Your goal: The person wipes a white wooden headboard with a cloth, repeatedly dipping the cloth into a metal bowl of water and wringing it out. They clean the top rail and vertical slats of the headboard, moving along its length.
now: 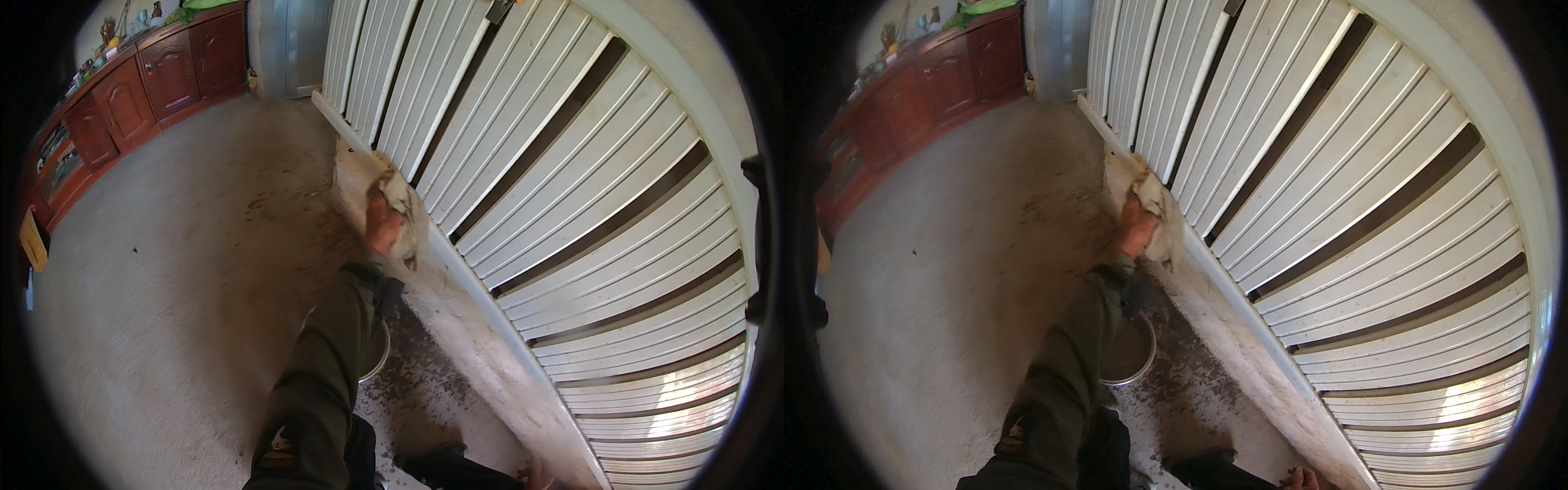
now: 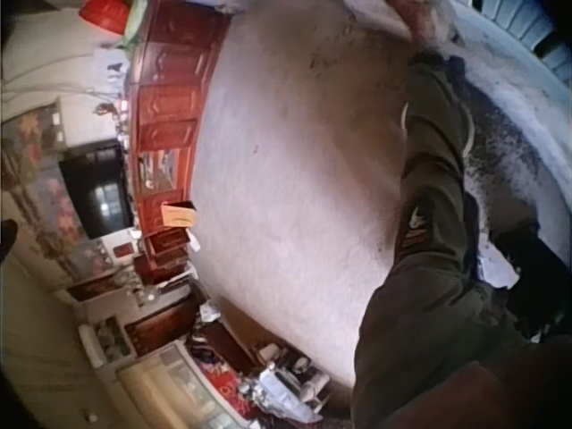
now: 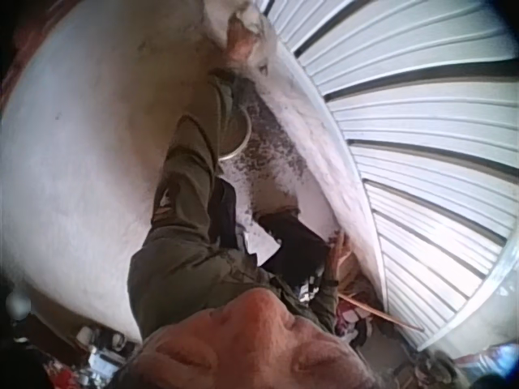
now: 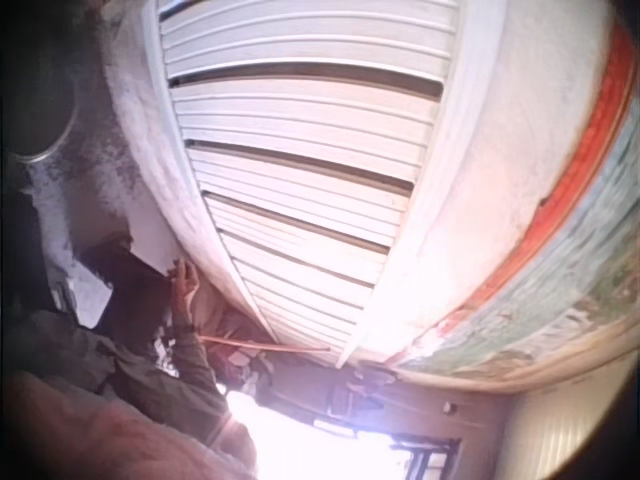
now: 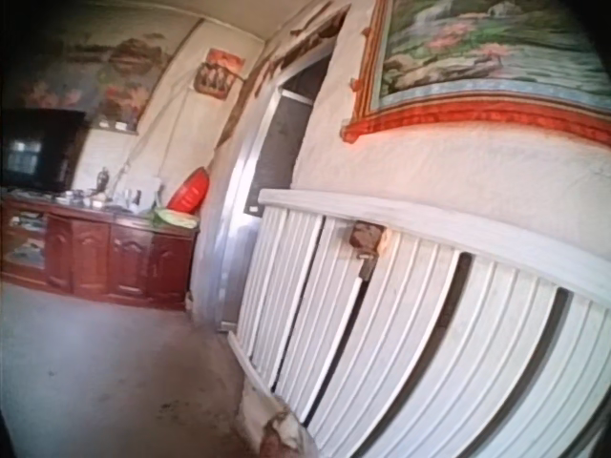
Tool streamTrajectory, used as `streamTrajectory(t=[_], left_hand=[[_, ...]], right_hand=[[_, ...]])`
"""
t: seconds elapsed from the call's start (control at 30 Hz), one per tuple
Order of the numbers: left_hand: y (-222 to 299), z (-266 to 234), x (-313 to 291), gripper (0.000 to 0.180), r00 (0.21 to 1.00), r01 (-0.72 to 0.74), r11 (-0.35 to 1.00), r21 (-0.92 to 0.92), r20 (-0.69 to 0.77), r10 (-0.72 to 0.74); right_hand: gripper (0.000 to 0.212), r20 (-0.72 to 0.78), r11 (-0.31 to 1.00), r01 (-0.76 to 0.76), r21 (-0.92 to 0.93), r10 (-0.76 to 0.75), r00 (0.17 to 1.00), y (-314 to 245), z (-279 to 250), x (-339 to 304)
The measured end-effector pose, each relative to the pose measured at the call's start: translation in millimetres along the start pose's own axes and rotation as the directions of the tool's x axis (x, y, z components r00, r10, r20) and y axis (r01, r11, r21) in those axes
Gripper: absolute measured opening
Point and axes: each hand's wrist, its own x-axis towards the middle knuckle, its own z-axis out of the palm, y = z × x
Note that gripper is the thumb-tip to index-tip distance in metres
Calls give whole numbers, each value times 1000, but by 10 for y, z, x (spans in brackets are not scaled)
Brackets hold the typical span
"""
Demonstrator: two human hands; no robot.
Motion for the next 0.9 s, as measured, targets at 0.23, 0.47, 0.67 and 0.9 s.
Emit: streamTrajectory(t=[0.23,0.47,0.67,0.9], left_hand=[[-105,102,-8,62,999,-53,986,155,2,53],[268,365,-924,63,935,-192,970,147,328,136],[920,-19,-142,52,995,98,994,-42,6,-98],[584,-22,760,45,969,-50,906,419,-200,146]], right_hand=[[45,-58,993,-24,117,31,998,24,61,7],[35,-74,961,-127,247,150,986,-541,151,238],[34,-94,913,-227,339,273,957,-641,149,245],[33,-112,863,-244,443,324,939,-508,43,186]])
